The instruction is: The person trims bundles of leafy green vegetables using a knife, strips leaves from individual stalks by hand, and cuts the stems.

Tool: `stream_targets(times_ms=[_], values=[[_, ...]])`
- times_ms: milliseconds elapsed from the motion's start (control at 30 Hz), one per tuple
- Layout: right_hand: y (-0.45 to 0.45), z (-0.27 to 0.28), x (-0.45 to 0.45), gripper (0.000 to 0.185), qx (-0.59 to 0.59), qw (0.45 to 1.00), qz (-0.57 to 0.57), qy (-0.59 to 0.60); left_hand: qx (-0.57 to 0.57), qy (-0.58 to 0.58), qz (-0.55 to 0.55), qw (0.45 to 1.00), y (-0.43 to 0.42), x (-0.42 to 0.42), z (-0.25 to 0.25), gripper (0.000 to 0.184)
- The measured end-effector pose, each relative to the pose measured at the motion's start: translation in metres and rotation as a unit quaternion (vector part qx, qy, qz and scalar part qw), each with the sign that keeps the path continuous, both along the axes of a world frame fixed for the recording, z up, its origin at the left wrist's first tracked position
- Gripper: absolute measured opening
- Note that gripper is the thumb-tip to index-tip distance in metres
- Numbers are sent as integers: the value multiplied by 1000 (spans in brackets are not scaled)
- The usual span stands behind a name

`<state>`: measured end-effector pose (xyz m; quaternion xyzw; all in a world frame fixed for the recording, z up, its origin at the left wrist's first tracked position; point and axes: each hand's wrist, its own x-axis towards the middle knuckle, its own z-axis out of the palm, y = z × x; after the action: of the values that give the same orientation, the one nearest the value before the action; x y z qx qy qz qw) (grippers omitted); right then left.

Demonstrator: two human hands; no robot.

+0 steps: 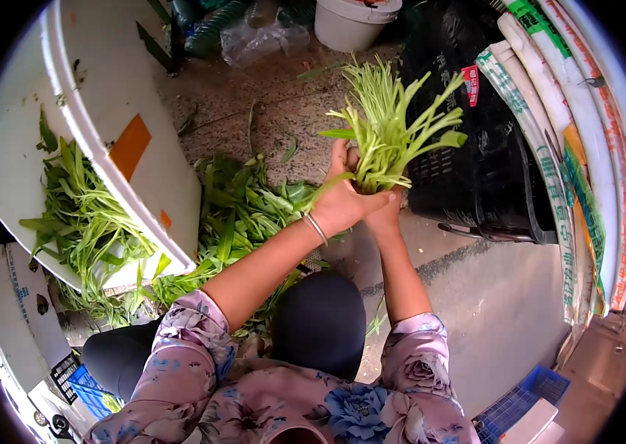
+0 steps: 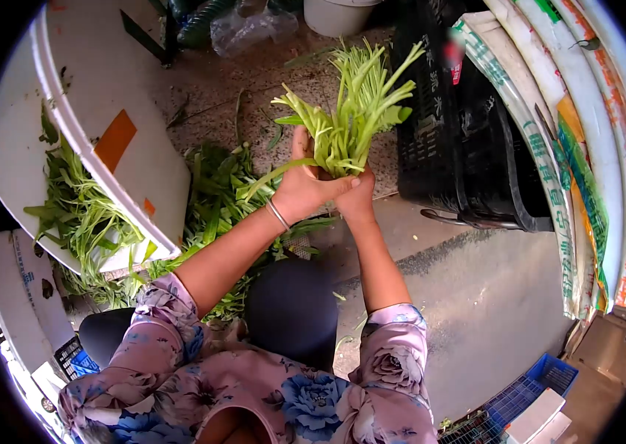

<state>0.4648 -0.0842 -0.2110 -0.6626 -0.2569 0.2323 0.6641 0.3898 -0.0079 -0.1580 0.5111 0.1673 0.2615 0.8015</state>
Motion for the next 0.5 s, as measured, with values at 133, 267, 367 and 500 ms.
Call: stream_targets(times_ms=[133,267,367,500], values=[[0,-27,29,41,-24,982,29,-184,220,20,29,975,10,19,-21,101],[1,-104,45,43,-41,995,23,-92,160,137,-118,970,26,32,-92,88],[2,-135,46,43,-16,999,13,45,210,88,-112,967,30,36,-141,74],[1,-145,44,39,-47,998,-13,-36,255,101,-80,958,28,49,-138,57]])
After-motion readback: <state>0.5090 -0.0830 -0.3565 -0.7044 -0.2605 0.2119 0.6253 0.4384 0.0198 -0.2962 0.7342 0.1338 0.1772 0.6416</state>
